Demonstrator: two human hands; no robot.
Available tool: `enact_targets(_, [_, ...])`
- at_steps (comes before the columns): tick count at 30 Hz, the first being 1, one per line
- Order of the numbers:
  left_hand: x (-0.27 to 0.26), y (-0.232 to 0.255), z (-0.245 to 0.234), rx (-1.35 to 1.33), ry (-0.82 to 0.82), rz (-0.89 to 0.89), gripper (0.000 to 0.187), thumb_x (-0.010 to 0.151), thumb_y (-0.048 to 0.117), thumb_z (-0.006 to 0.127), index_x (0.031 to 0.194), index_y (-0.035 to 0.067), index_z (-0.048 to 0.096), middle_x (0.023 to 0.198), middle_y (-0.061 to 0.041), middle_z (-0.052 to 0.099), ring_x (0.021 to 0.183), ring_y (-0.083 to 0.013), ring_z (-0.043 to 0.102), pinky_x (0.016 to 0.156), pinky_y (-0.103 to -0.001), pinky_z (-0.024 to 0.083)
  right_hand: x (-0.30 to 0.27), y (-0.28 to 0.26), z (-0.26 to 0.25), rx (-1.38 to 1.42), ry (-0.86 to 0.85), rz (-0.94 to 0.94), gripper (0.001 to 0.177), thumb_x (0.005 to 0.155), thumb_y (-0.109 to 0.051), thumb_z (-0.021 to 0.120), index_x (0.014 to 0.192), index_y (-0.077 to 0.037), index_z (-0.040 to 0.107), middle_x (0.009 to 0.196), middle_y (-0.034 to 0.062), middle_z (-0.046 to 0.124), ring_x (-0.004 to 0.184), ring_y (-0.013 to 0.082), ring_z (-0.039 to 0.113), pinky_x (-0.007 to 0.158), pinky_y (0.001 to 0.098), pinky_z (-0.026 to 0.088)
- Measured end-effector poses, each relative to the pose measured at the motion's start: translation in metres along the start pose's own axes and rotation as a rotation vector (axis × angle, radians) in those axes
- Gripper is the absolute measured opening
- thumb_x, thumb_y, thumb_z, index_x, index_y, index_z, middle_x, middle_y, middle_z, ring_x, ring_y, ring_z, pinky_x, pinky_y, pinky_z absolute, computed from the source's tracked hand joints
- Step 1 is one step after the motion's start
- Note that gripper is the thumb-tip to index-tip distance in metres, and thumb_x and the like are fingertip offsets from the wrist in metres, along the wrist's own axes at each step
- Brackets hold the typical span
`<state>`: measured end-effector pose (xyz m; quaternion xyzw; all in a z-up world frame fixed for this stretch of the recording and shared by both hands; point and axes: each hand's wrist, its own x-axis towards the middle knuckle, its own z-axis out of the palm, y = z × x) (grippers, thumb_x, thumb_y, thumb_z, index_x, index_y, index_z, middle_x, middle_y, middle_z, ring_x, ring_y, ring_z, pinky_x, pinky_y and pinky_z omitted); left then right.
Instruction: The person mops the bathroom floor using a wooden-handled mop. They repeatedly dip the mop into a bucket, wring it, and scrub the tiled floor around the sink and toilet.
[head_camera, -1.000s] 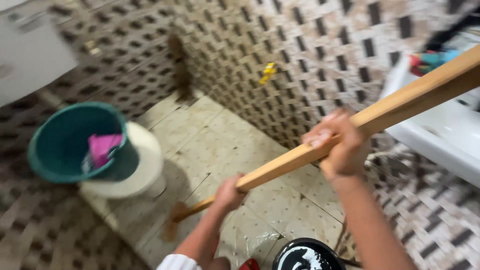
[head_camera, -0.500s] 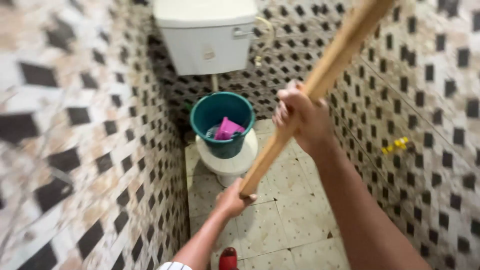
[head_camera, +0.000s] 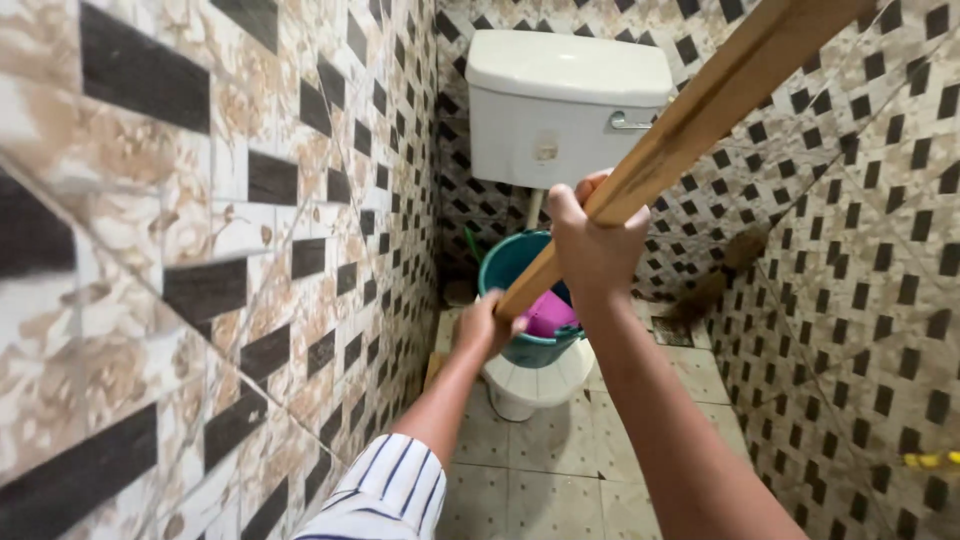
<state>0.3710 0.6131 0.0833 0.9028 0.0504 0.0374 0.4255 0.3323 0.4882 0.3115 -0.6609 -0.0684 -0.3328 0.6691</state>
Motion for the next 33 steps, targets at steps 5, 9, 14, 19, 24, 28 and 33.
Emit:
enact_targets(5, [0.017, 0.045, -0.02, -0.1, 0.113, 0.235, 0.04, 0.073, 0.031, 0.084, 0.105, 0.014, 0.067, 0.103, -0.014, 0.073, 0.1, -0.0388, 0.068, 0.08, -0.047, 0.054, 0.044, 0.008, 0.024, -0.203, 0.046, 0.096, 0.014, 0.082, -0.006, 0.073, 0.088, -0.007, 0.06, 0.073, 0.001, 0.063, 0.059, 0.0117, 0.064, 0.056, 0.0253, 0.055])
enact_targets(9, [-0.003, 0.045, -0.039, -0.177, 0.073, 0.216, 0.033, 0.072, 0.024, 0.077, 0.101, 0.013, 0.065, 0.095, -0.014, 0.072, 0.091, -0.0382, 0.069, 0.076, -0.049, 0.053, 0.069, 0.001, 0.039, 0.113, -0.083, 0.267, 0.017, 0.079, 0.0, 0.07, 0.087, -0.005, 0.055, 0.072, 0.0028, 0.059, 0.053, 0.0141, 0.059, 0.049, 0.0289, 0.052])
enact_targets(14, [0.003, 0.044, -0.027, -0.235, 0.308, 0.166, 0.032, 0.076, 0.026, 0.069, 0.106, 0.017, 0.069, 0.089, -0.016, 0.073, 0.087, -0.0413, 0.07, 0.075, -0.05, 0.056, 0.087, 0.018, 0.055, 0.509, -0.373, 0.278, 0.019, 0.081, 0.005, 0.07, 0.086, -0.003, 0.055, 0.07, 0.0048, 0.054, 0.053, 0.0149, 0.057, 0.047, 0.0313, 0.05])
enact_targets(19, [0.054, 0.049, -0.027, -0.12, 0.39, 0.042, 0.04, 0.072, 0.029, 0.07, 0.11, 0.016, 0.067, 0.093, -0.016, 0.071, 0.09, -0.0432, 0.066, 0.076, -0.053, 0.052, 0.116, 0.041, 0.078, 0.374, -0.423, 0.242, 0.014, 0.083, 0.002, 0.067, 0.085, -0.004, 0.055, 0.067, 0.0049, 0.056, 0.049, 0.0146, 0.055, 0.046, 0.0296, 0.047])
enact_targets(24, [0.109, 0.058, -0.064, 0.015, 0.076, -0.102, 0.032, 0.079, 0.031, 0.064, 0.11, 0.019, 0.063, 0.095, -0.01, 0.071, 0.093, -0.0343, 0.069, 0.082, -0.05, 0.052, 0.148, 0.074, 0.107, 0.368, -0.398, 0.136, 0.014, 0.086, 0.0, 0.067, 0.086, -0.006, 0.055, 0.069, 0.0048, 0.062, 0.052, 0.0129, 0.058, 0.047, 0.0282, 0.049])
enact_targets(28, [0.127, 0.059, -0.048, -0.218, 0.119, -0.122, 0.025, 0.08, 0.028, 0.069, 0.102, 0.015, 0.068, 0.092, -0.012, 0.071, 0.09, -0.0342, 0.07, 0.08, -0.05, 0.053, 0.168, 0.088, 0.115, 0.339, -0.315, 0.109, 0.014, 0.086, 0.001, 0.065, 0.083, -0.007, 0.053, 0.07, 0.0055, 0.063, 0.05, 0.0129, 0.058, 0.045, 0.0283, 0.048])
enact_targets(33, [0.177, 0.051, -0.012, -0.229, 0.309, -0.275, 0.032, 0.076, 0.027, 0.074, 0.104, 0.015, 0.069, 0.098, -0.009, 0.072, 0.092, -0.0318, 0.069, 0.079, -0.046, 0.054, 0.202, 0.104, 0.132, 0.287, -0.335, 0.178, 0.016, 0.084, 0.001, 0.064, 0.081, -0.01, 0.052, 0.068, 0.0045, 0.06, 0.048, 0.012, 0.055, 0.043, 0.0277, 0.047])
